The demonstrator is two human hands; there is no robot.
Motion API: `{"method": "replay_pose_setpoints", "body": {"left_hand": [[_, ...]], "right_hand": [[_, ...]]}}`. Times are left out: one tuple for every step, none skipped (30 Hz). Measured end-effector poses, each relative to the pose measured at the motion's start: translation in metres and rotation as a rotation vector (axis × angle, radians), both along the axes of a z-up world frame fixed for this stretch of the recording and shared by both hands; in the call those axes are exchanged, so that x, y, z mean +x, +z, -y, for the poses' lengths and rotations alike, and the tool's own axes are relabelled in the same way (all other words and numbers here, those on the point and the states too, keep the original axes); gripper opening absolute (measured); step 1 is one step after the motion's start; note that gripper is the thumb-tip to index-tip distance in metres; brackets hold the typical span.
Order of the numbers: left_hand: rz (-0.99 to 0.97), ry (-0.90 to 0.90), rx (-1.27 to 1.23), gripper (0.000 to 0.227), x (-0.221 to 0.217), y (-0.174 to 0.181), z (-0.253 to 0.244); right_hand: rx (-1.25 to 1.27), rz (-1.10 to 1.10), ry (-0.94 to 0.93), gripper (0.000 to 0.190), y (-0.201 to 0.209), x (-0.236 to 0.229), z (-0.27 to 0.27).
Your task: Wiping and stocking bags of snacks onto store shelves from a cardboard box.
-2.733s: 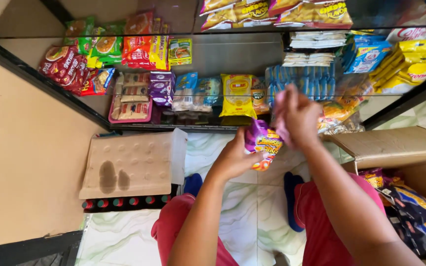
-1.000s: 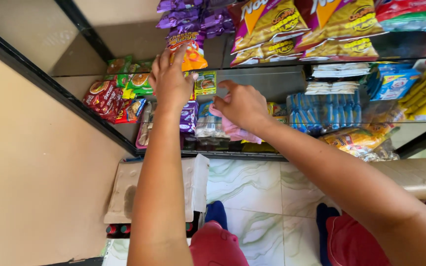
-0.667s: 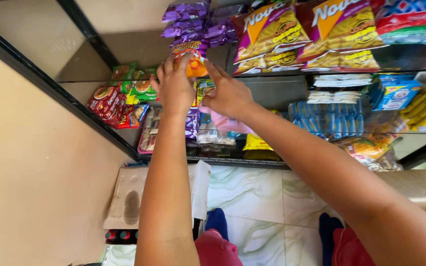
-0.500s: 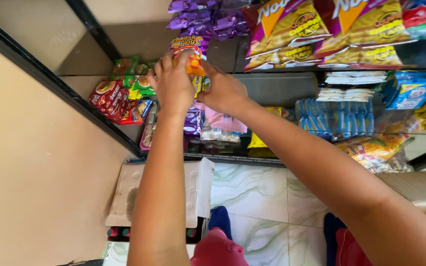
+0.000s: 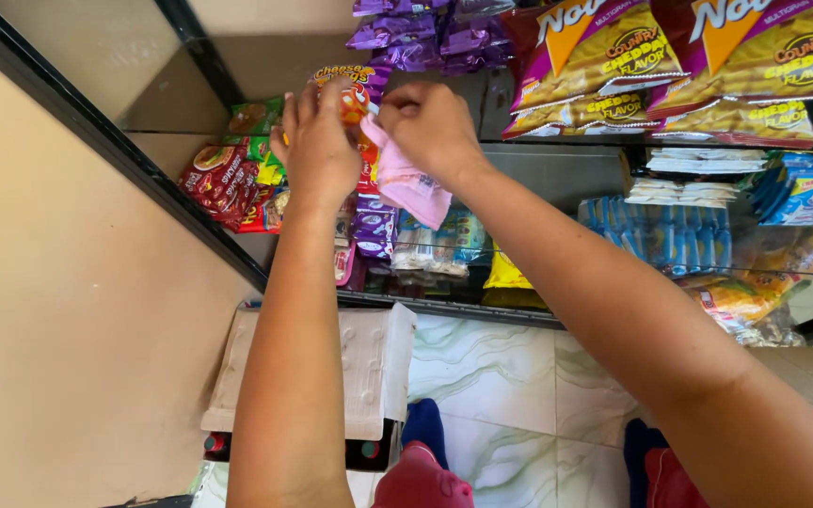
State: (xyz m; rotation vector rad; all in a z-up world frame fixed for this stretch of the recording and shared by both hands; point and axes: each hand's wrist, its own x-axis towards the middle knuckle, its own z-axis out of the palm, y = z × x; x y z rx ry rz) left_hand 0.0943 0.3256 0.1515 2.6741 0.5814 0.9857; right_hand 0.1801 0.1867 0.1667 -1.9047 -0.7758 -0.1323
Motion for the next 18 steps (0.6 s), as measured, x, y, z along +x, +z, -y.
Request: {"method": "replay_pose_setpoints", "body": {"left_hand": [[0.052, -0.035, -0.032, 0.064, -0.002, 0.003, 0.006], [0.050, -0.033, -0.034, 0.064, -0.003, 0.002, 0.011], [0.119, -0.060, -0.045, 0.056, -0.004, 0.003, 0.016], [0.187, -0.087, -0.055, 0.050, -0.004, 0.004, 0.021], [0.190, -0.088, -0.051, 0.050, -0.006, 0.006, 0.027], [0.184, -0.113, -0.152, 0.041, -0.008, 0.009, 0.034], [0.175, -0.141, -0.253, 0.034, -0.010, 0.010, 0.041], [0.176, -0.145, -0.251, 0.034, -0.007, 0.005, 0.040], [0.203, -0.170, -0.209, 0.034, -0.003, -0.001, 0.039], [0.230, -0.196, -0.167, 0.034, 0.000, -0.007, 0.039], [0.229, -0.193, -0.167, 0.034, -0.001, -0.008, 0.036], [0.187, -0.144, -0.057, 0.039, -0.002, -0.009, 0.033], [0.144, -0.099, 0.054, 0.045, -0.002, -0.009, 0.030], [0.144, -0.100, 0.057, 0.045, -0.007, -0.007, 0.033], [0.185, -0.101, 0.122, 0.043, -0.009, -0.006, 0.040], [0.228, -0.103, 0.185, 0.041, -0.010, -0.006, 0.048], [0.204, -0.140, 0.176, 0.041, -0.015, -0.004, 0.063], [0.231, -0.215, 0.124, 0.036, -0.020, -0.004, 0.079]], "right_hand": [[0.050, 0.005, -0.012, 0.035, 0.002, -0.003, 0.001], [0.049, 0.003, -0.010, 0.035, -0.002, -0.002, 0.001], [0.094, -0.013, -0.035, 0.032, -0.004, -0.001, 0.000], [0.140, -0.029, -0.060, 0.029, -0.006, 0.000, -0.001], [0.144, -0.026, -0.061, 0.029, -0.002, -0.003, 0.001], [0.203, -0.085, -0.091, 0.028, 0.003, -0.006, 0.004], [0.261, -0.146, -0.125, 0.028, 0.006, -0.009, 0.007], [0.264, -0.144, -0.128, 0.028, 0.006, -0.007, 0.009], [0.264, -0.129, -0.135, 0.027, 0.006, -0.006, 0.012], [0.263, -0.113, -0.142, 0.026, 0.005, -0.005, 0.015], [0.263, -0.114, -0.139, 0.026, 0.000, -0.003, 0.015], [0.211, -0.019, -0.109, 0.025, -0.006, 0.000, 0.015], [0.161, 0.076, -0.083, 0.024, -0.011, 0.003, 0.016], [0.164, 0.076, -0.084, 0.024, -0.009, -0.001, 0.019], [0.128, 0.097, -0.067, 0.024, -0.009, -0.004, 0.026], [0.091, 0.117, -0.050, 0.023, -0.011, -0.005, 0.034], [0.085, 0.090, -0.086, 0.023, -0.010, -0.012, 0.052], [0.076, 0.099, -0.069, 0.023, -0.009, -0.018, 0.071]]}}
